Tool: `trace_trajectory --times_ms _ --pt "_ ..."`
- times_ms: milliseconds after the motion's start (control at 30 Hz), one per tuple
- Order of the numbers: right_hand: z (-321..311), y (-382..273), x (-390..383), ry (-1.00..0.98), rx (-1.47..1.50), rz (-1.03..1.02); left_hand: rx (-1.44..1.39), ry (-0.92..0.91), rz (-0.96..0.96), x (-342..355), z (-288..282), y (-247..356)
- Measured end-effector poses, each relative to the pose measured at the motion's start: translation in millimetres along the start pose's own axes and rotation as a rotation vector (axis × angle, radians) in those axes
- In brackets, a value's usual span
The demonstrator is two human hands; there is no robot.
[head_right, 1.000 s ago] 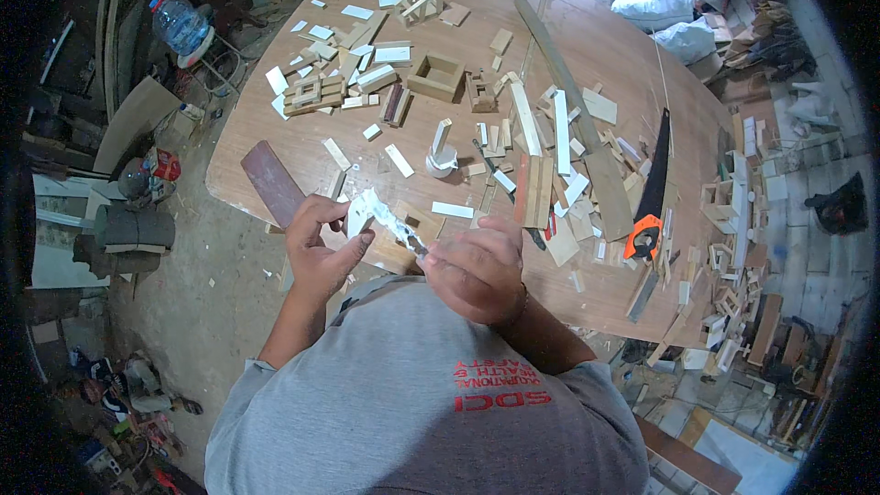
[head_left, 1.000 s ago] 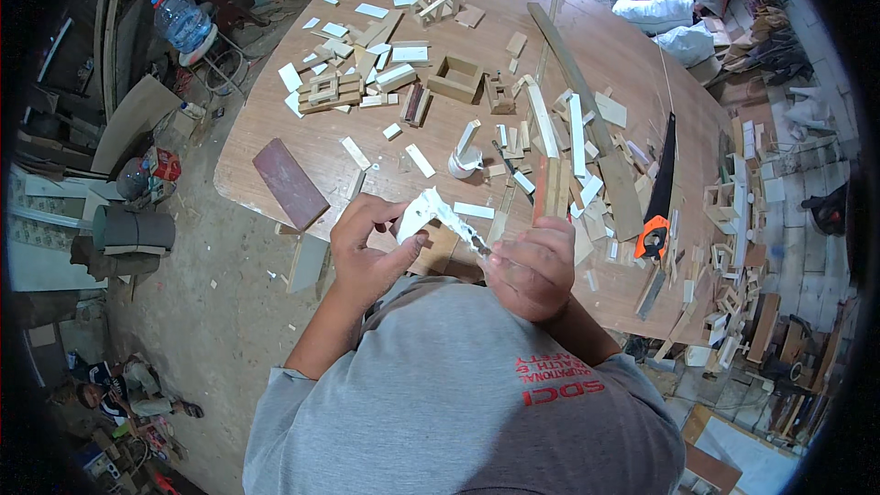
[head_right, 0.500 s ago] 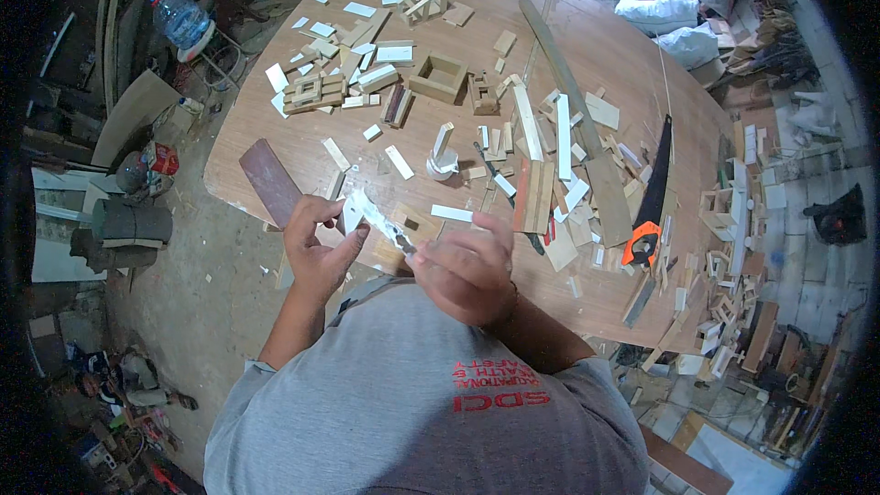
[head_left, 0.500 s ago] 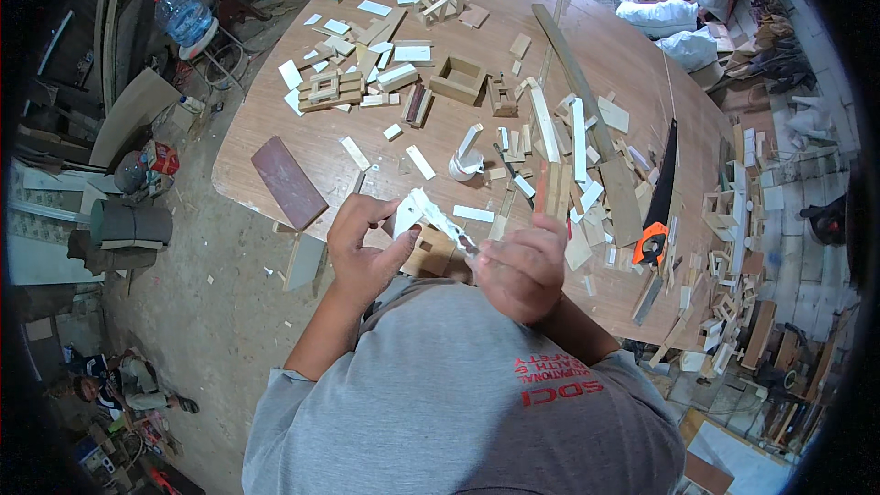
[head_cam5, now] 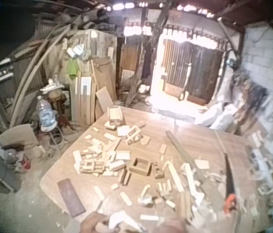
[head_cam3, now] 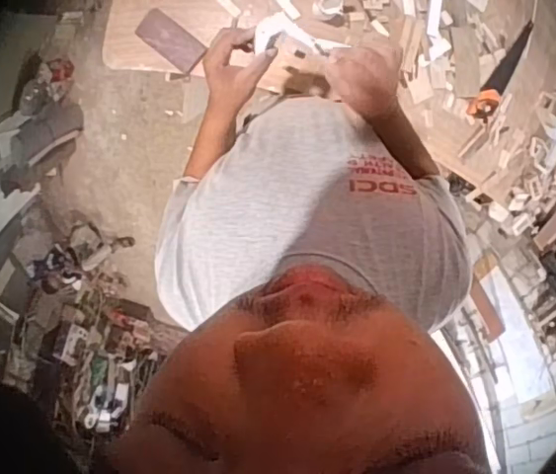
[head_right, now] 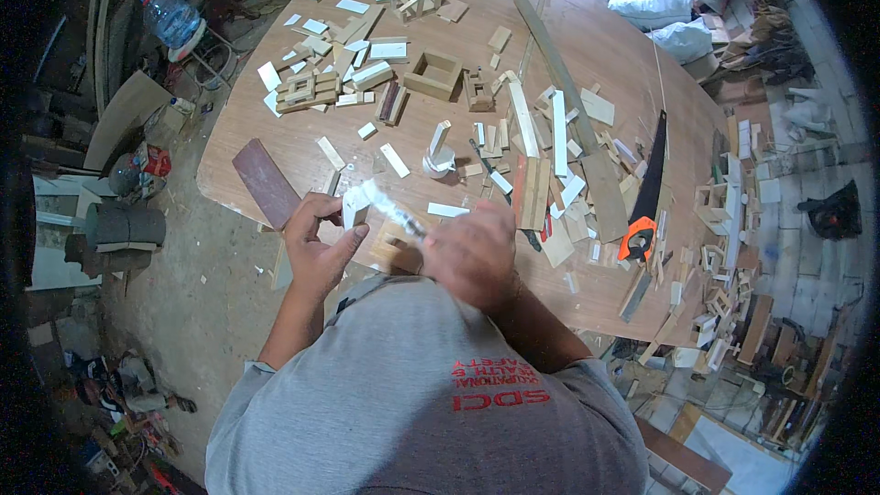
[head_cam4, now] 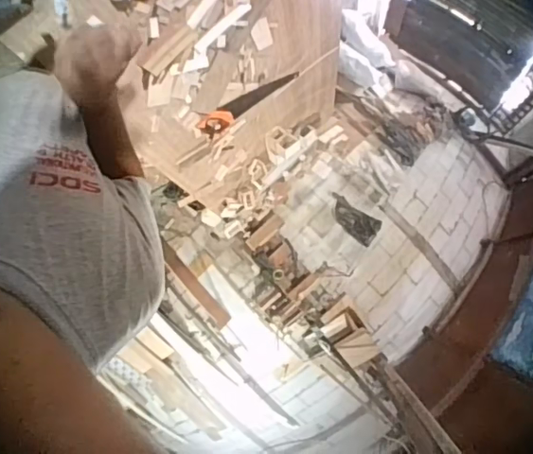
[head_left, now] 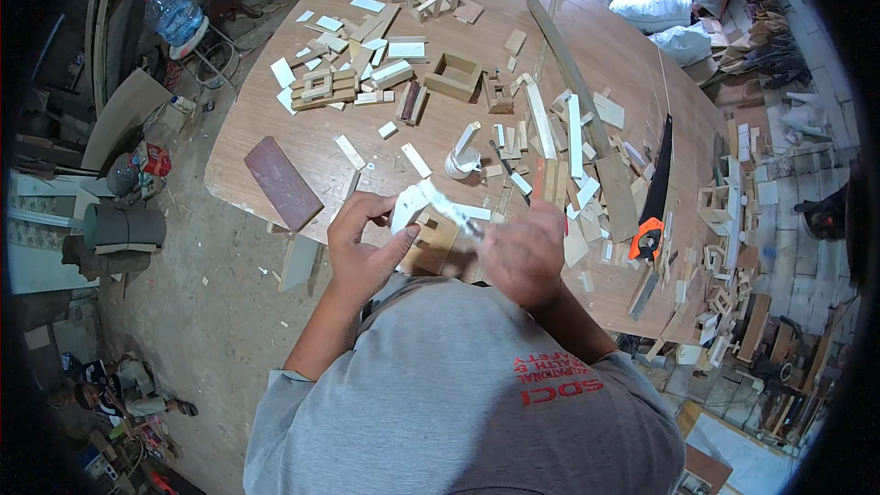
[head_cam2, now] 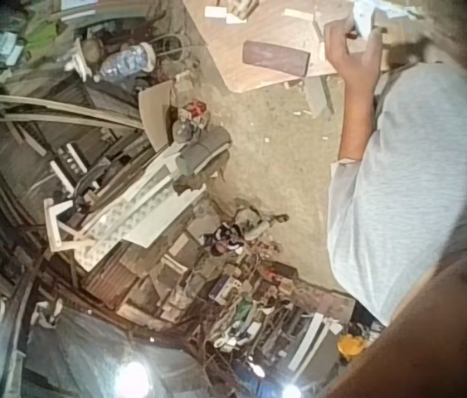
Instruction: The person applies glue onto small wooden blocks and attaches them upright onto a wooden base, then places a wooden board over the glued blocks.
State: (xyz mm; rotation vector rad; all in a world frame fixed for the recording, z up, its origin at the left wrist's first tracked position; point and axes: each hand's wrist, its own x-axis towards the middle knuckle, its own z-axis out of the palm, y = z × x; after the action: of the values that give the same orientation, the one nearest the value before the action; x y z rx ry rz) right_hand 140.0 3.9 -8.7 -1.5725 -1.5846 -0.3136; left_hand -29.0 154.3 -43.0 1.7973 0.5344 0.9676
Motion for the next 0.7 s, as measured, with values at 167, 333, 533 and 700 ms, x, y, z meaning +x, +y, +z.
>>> trace_trajectory --times_ms 167,333,533,700 --pt "19.2 65.9 -18.4 0.001 -0.077 0.32 -0.241 -0.03 -0.322 -1.3 2.3 -15.4" --pt "62.8 120.0 -47.0 -0.169 -0.329 0.461 -0.558 -0.143 -0.628 -3.1 4.7 -25.1" --pt "100.6 139.8 -46.4 -0.45 -0.409 0.552 -0.452 -0.291 -0.702 -10.2 6.1 -35.2" --pt "103.3 136.7 -48.7 -0.416 -0.453 0.5 -0.589 -0.19 -0.76 -10.1 0.5 -29.3"
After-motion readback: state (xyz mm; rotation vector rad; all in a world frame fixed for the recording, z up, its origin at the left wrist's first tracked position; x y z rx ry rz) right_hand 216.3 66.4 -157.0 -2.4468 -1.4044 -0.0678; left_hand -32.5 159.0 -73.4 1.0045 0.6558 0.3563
